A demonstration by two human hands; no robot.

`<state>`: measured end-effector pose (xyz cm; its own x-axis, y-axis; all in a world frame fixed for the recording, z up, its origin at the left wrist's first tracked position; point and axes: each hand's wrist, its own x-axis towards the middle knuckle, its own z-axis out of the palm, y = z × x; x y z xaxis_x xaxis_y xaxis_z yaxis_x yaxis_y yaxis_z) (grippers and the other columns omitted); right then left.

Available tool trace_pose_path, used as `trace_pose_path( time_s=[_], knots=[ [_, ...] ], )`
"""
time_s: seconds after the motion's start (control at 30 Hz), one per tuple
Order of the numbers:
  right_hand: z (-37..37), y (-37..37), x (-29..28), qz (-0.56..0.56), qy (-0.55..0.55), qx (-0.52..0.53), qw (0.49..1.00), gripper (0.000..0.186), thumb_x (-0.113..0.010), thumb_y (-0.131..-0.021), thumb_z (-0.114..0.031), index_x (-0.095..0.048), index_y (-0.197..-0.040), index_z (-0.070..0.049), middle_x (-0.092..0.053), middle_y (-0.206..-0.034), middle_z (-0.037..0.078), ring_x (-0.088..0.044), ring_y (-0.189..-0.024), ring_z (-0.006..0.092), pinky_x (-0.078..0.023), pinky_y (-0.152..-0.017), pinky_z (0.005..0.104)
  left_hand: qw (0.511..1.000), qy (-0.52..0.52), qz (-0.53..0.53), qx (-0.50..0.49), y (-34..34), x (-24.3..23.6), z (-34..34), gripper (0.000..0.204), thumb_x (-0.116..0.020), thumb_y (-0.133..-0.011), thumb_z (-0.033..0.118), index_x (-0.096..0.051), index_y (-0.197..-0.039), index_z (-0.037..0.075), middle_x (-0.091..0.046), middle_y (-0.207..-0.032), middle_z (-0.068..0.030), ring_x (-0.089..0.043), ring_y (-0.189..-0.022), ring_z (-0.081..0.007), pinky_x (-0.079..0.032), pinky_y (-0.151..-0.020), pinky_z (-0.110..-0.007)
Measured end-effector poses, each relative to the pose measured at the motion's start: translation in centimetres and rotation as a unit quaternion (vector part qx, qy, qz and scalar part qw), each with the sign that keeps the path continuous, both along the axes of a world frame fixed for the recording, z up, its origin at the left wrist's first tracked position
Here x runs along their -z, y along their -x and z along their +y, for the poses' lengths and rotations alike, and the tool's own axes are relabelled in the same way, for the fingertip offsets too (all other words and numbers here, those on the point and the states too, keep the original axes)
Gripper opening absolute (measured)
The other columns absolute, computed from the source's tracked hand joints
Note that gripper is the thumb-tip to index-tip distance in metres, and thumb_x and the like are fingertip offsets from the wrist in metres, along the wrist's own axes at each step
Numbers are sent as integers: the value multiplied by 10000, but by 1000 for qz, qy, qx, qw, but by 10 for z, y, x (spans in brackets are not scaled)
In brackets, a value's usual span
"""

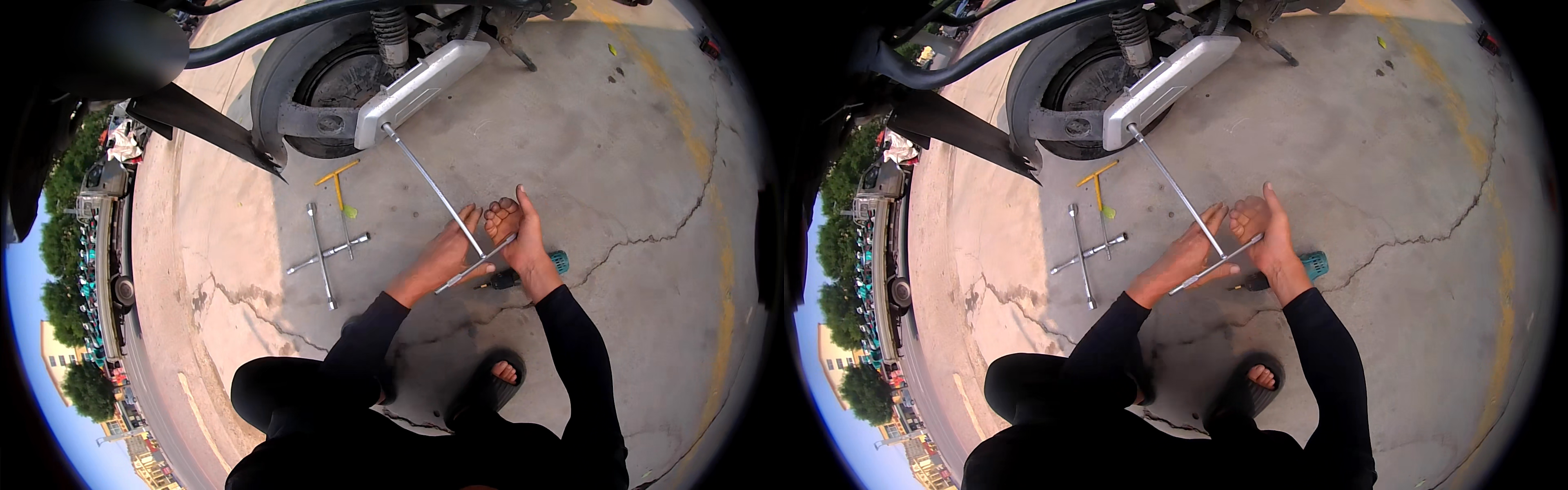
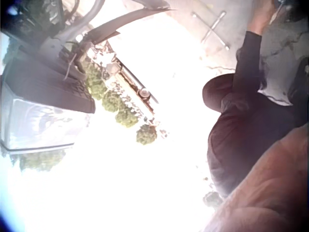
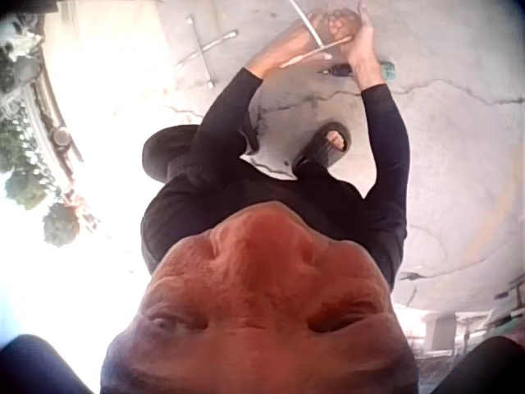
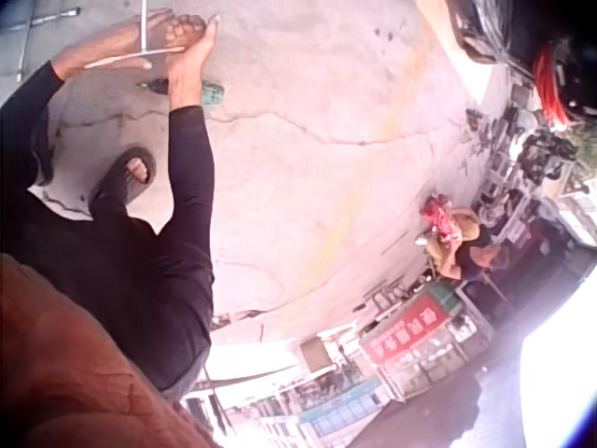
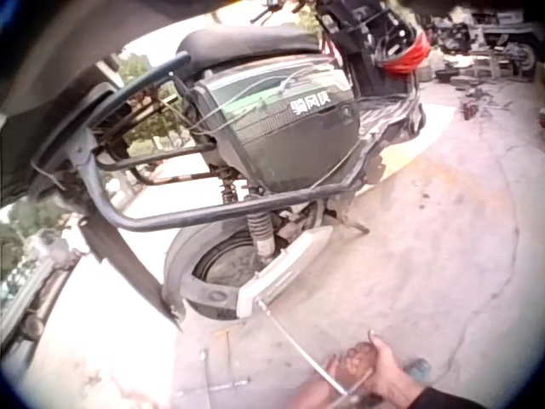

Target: The person uses a T-handle wrench and a cordless drill to remove bolts from the rear wheel area of a motorcycle. They remove a silver plastic cover and continue to loosen fasteners around the brake disc and suspension components.

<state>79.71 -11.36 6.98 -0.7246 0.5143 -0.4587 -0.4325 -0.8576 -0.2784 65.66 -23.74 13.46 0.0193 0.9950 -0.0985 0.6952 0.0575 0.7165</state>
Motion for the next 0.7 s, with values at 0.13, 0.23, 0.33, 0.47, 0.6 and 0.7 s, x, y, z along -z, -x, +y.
trace_pose_path(
  time_s=[0.13, 0.23, 0.33, 0.47, 0.6, 0.7],
  knots=[
    [-3, 5, -12, -5, 36, -9, 999, 442, -584, -952, -503, -411, -711, -176, -419, -685, -4, -449, -612, 135, -359, -533, 274, 806, 400, -414, -137, 51, -71, 8, 769, -593, -904, 532, -439, -1370, -60, -473, -1388, -264, -555, -1202, -404, -472, -985, -459],
    [-9, 1, -23, 21, 47, -19, 999, 501, -565, -963, -506, -357, -632, -191, -356, -598, -36, -384, -518, 105, -302, -475, 260, 854, 503, -137, -11, -12, -113, 21, 610, -563, -935, 474, -548, -1239, -55, -596, -1224, -248, -651, -1028, -363, -536, -836, -459],
    [2, -3, -29, 83, 24, -19, 996, 532, -537, -981, -494, -329, -592, -195, -326, -542, -50, -328, -442, 88, -263, -418, 249, 925, 363, 110, 21, -25, -72, 17, 481, -575, -929, 443, -662, -981, -27, -675, -903, -240, -678, -822, -367, -537, -735, -472],
    [6, -8, -44, 85, -11, -27, 996, 547, -499, -1010, -451, -305, -570, -190, -290, -500, -48, -273, -384, 85, -236, -368, 254, 964, 219, 150, 11, -23, -54, -7, 437, -586, -922, 403, -671, -748, 11, -611, -622, -205, -644, -670, -392, -522, -657, -472],
    [6, -9, -80, 4, -215, -77, 973, 548, -552, -1007, -348, -347, -540, -146, -362, -484, -39, -302, -403, 86, -238, -400, 259, 993, 72, 87, -29, -24, -17, -10, 383, -577, -935, 334, -642, -713, 29, -609, -639, -198, -641, -670, -388, -509, -612, -442],
    [-4, -8, -108, -130, -432, -96, 887, 544, -617, -966, -310, -387, -516, -108, -373, -452, -4, -293, -400, 124, -242, -427, 277, 983, -141, -28, -112, -36, 40, 4, 416, -588, -927, 379, -602, -664, 56, -576, -569, -135, -605, -578, -338, -477, -549, -401]
  ],
)
